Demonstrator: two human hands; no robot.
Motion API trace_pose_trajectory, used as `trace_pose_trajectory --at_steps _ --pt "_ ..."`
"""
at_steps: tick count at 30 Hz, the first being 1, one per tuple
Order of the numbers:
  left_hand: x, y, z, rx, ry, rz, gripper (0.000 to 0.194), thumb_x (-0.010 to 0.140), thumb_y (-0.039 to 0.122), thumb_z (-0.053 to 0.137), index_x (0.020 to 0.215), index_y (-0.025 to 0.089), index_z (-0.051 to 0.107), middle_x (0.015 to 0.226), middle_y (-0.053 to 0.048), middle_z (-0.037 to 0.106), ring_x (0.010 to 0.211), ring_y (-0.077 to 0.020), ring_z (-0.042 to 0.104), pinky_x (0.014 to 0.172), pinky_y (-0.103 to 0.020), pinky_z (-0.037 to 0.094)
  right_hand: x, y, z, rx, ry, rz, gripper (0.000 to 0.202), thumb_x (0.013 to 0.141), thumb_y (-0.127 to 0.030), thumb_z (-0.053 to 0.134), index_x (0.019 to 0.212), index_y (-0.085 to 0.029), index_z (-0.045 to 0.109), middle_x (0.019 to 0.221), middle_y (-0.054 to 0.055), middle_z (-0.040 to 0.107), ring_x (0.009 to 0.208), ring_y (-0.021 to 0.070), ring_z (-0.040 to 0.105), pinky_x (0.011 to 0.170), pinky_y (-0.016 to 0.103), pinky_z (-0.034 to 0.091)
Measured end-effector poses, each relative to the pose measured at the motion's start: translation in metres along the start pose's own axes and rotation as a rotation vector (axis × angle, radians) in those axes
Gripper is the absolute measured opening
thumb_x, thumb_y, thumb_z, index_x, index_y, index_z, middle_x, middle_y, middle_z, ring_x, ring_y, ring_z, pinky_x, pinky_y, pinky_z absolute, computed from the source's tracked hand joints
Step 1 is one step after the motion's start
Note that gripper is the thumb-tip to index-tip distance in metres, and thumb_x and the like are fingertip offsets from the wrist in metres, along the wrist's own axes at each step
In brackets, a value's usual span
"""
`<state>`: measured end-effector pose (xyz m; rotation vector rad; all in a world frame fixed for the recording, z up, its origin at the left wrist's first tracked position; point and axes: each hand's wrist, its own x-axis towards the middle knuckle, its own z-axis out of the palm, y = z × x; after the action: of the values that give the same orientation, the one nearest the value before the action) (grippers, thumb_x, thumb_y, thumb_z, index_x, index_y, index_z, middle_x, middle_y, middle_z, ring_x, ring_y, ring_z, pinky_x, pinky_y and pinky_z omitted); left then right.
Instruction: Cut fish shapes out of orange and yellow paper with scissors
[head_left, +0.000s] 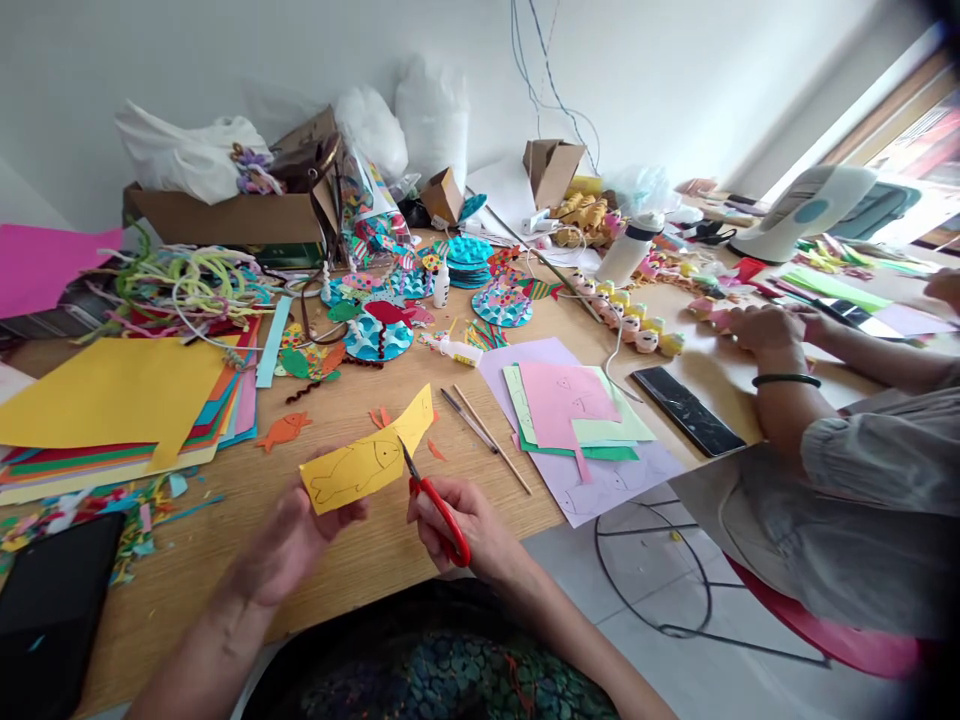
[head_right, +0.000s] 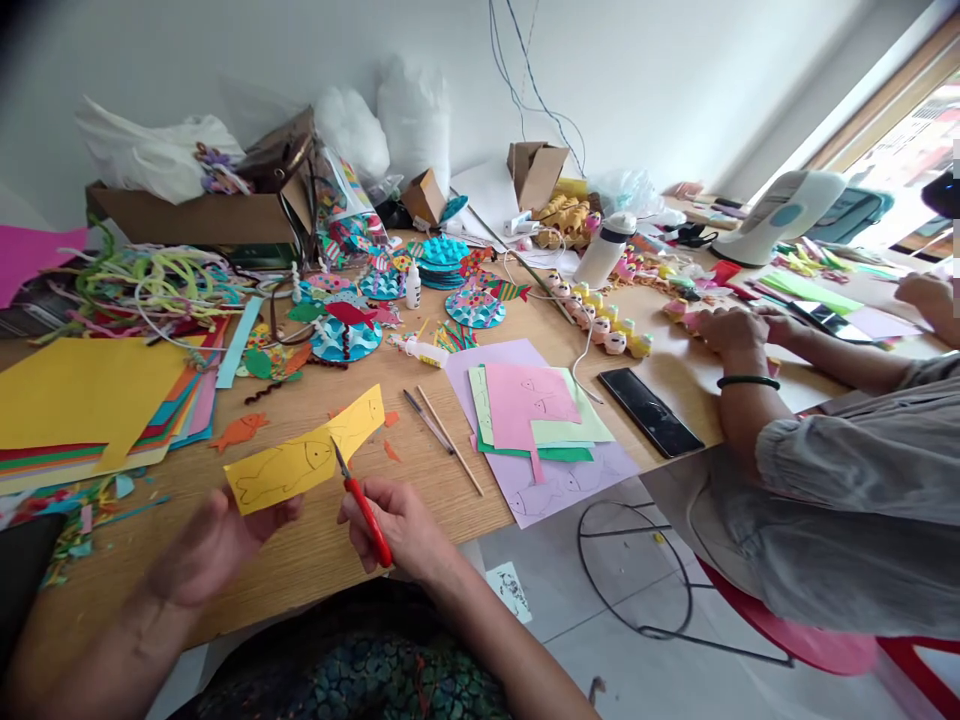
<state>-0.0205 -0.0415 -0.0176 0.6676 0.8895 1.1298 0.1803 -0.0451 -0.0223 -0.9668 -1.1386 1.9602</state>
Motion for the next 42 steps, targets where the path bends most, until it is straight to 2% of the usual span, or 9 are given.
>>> trace_pose_trajectory --at_steps 3,5,10,13,23,27,33,38,42 --pt "-0.011 -0.022 0.015 -0.010 0.034 0.073 0.048 0.056 0.050 0.080 0.094 0.021 0.071 0.087 -0.008 0.071 0.081 -0.0234 0.063 0.070 -0.033 0.053 0.006 0.005 0.006 0.011 0.004 -0.027 0.046 0.075 -0.061 0.058 0.068 -0.016 0.051 0.040 -0.008 0.046 0.031 0.0042 0.035 0.033 0.018 0.024" --pt "-0.011 -0.030 0.027 0.023 0.097 0.139 0.042 0.056 0.045 0.081 0.087 0.018 0.072 0.081 -0.006 0.070 0.077 -0.0214 0.061 0.069 -0.031 0.051 0.009 0.007 0.011 0.002 -0.002 -0.034 0.045 0.076 -0.060 0.058 0.068 -0.016 0.050 0.041 -0.008 0.046 0.032 0.0040 0.036 0.034 0.017 0.026" --pt "0.004 -0.027 0.048 -0.089 0.422 0.259 0.026 0.051 0.033 0.083 0.068 0.021 0.067 0.069 0.004 0.066 0.061 -0.0134 0.057 0.061 -0.026 0.049 0.010 0.009 0.020 -0.035 -0.010 -0.006 0.037 0.080 -0.051 0.056 0.069 -0.016 0.051 0.043 -0.008 0.046 0.033 0.0041 0.037 0.034 0.016 0.028" --pt "0.011 -0.020 0.052 -0.110 0.505 0.273 0.026 0.052 0.028 0.081 0.072 0.021 0.065 0.071 0.005 0.065 0.063 -0.0126 0.057 0.059 -0.025 0.048 0.009 0.008 0.021 -0.087 -0.003 0.012 0.030 0.080 -0.043 0.056 0.068 -0.016 0.051 0.044 -0.008 0.045 0.034 0.0043 0.038 0.035 0.016 0.029" --pt "0.008 -0.016 0.047 0.029 0.491 0.162 0.024 0.051 0.029 0.077 0.068 0.017 0.065 0.065 0.003 0.066 0.064 -0.0155 0.059 0.064 -0.029 0.049 0.008 0.010 0.017 -0.203 -0.021 -0.034 0.025 0.086 -0.036 0.049 0.070 -0.017 0.049 0.049 -0.007 0.046 0.040 0.0052 0.042 0.039 0.016 0.034" --pt "0.006 -0.018 0.044 0.010 0.490 0.178 0.025 0.052 0.026 0.079 0.072 0.019 0.066 0.071 0.004 0.067 0.072 -0.0165 0.060 0.070 -0.029 0.049 0.007 0.013 0.017 -0.193 -0.017 -0.023 0.024 0.087 -0.035 0.048 0.070 -0.018 0.048 0.049 -0.007 0.046 0.039 0.0060 0.042 0.039 0.016 0.034" --pt "0.006 -0.021 0.037 -0.024 0.483 0.161 0.029 0.052 0.024 0.080 0.077 0.021 0.065 0.080 0.002 0.068 0.083 -0.0182 0.060 0.073 -0.029 0.049 0.008 0.019 0.018 -0.203 -0.027 0.004 0.030 0.086 -0.041 0.050 0.067 -0.018 0.045 0.046 -0.007 0.043 0.037 0.0064 0.042 0.036 0.016 0.032" --pt "0.002 -0.023 0.031 -0.031 0.496 0.066 0.030 0.052 0.024 0.079 0.078 0.020 0.065 0.081 0.002 0.069 0.079 -0.0176 0.062 0.070 -0.028 0.050 0.010 0.018 0.021 -0.216 -0.039 0.035 0.027 0.087 -0.040 0.048 0.072 -0.018 0.048 0.050 -0.006 0.047 0.040 0.0071 0.043 0.038 0.017 0.034" --pt "-0.002 -0.023 0.025 -0.059 0.530 0.050 0.030 0.050 0.019 0.079 0.077 0.021 0.066 0.080 0.002 0.070 0.078 -0.0173 0.063 0.069 -0.027 0.051 0.012 0.018 0.023 -0.224 -0.066 0.027 0.035 0.087 -0.047 0.048 0.068 -0.018 0.044 0.050 -0.006 0.045 0.041 0.0066 0.042 0.039 0.017 0.034"
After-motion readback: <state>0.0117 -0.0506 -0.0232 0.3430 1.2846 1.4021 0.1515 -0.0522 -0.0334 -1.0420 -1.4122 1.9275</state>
